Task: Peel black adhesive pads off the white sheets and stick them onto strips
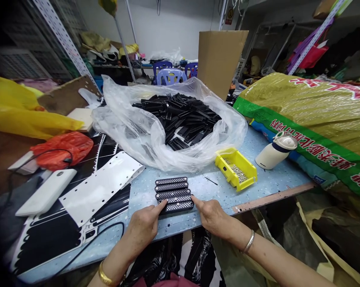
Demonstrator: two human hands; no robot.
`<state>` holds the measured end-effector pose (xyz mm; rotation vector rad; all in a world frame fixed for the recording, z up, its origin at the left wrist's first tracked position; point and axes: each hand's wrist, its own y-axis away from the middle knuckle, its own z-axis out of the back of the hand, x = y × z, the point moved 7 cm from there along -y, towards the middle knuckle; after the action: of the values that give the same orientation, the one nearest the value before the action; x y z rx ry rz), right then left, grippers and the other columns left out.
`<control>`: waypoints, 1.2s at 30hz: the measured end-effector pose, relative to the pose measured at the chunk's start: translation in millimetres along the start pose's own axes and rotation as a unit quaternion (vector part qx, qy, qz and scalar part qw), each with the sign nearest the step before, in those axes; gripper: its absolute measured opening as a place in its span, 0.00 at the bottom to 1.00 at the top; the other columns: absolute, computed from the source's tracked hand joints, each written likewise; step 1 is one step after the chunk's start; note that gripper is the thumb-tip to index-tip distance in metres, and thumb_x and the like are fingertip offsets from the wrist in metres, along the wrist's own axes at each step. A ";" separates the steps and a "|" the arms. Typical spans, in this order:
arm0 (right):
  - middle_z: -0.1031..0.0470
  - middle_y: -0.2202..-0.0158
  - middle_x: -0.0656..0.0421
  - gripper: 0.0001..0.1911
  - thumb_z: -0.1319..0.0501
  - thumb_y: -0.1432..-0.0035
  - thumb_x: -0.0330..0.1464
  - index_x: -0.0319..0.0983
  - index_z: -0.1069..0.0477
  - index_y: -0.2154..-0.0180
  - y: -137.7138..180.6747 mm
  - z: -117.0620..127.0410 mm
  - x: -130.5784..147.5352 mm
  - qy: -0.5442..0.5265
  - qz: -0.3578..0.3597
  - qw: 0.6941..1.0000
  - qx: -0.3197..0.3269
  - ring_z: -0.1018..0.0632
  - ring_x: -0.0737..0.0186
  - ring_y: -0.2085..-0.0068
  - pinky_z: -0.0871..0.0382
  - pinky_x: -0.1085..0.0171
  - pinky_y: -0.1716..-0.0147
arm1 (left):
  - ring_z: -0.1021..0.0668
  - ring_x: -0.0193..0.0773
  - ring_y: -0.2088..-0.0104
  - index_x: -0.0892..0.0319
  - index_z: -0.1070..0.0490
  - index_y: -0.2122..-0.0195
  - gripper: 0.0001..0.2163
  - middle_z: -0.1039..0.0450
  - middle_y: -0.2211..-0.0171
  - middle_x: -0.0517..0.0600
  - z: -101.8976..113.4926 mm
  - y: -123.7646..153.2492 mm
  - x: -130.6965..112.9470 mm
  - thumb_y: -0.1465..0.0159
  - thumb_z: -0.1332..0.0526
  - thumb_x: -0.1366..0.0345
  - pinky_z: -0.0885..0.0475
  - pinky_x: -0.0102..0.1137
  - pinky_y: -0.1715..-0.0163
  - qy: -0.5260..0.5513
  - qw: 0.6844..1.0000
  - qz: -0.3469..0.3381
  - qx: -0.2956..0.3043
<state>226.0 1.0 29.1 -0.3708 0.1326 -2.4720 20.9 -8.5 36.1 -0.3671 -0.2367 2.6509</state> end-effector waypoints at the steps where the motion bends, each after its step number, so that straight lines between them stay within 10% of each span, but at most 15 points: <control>1: 0.21 0.74 0.52 0.26 0.54 0.40 0.22 0.30 0.35 0.41 0.0 0.9 0.6 -0.001 0.002 1.000 -0.008 0.25 0.62 0.76 0.34 0.65 0.73 | 0.21 0.41 0.73 0.61 0.29 0.45 0.25 0.24 0.73 0.51 1.1 0.3 -0.2 0.41 0.51 0.81 0.25 0.33 0.72 -0.001 1.000 -0.001 -0.007; 23: 0.27 0.80 0.57 0.25 0.56 0.39 0.21 0.26 0.36 0.43 1.2 0.7 4.5 -0.021 0.055 0.997 -0.058 0.29 0.63 0.80 0.40 0.66 0.77 | 0.23 0.39 0.74 0.49 0.29 0.44 0.33 0.28 0.75 0.48 9.9 8.4 13.6 0.47 0.48 0.85 0.28 0.30 0.73 -0.117 0.992 0.030 0.047; 36: 0.26 0.81 0.56 0.25 0.57 0.38 0.23 0.25 0.36 0.42 -0.4 -1.6 4.1 -0.019 0.057 0.997 -0.042 0.29 0.64 0.81 0.39 0.66 0.79 | 0.22 0.41 0.74 0.68 0.35 0.40 0.32 0.24 0.72 0.54 -6.4 11.3 -4.7 0.48 0.48 0.84 0.26 0.34 0.74 -0.145 0.984 -0.029 0.097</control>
<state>222.2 -1.1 28.6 -0.4348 0.2356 -2.3511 22.2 -19.9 28.6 0.0906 -0.0754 2.6323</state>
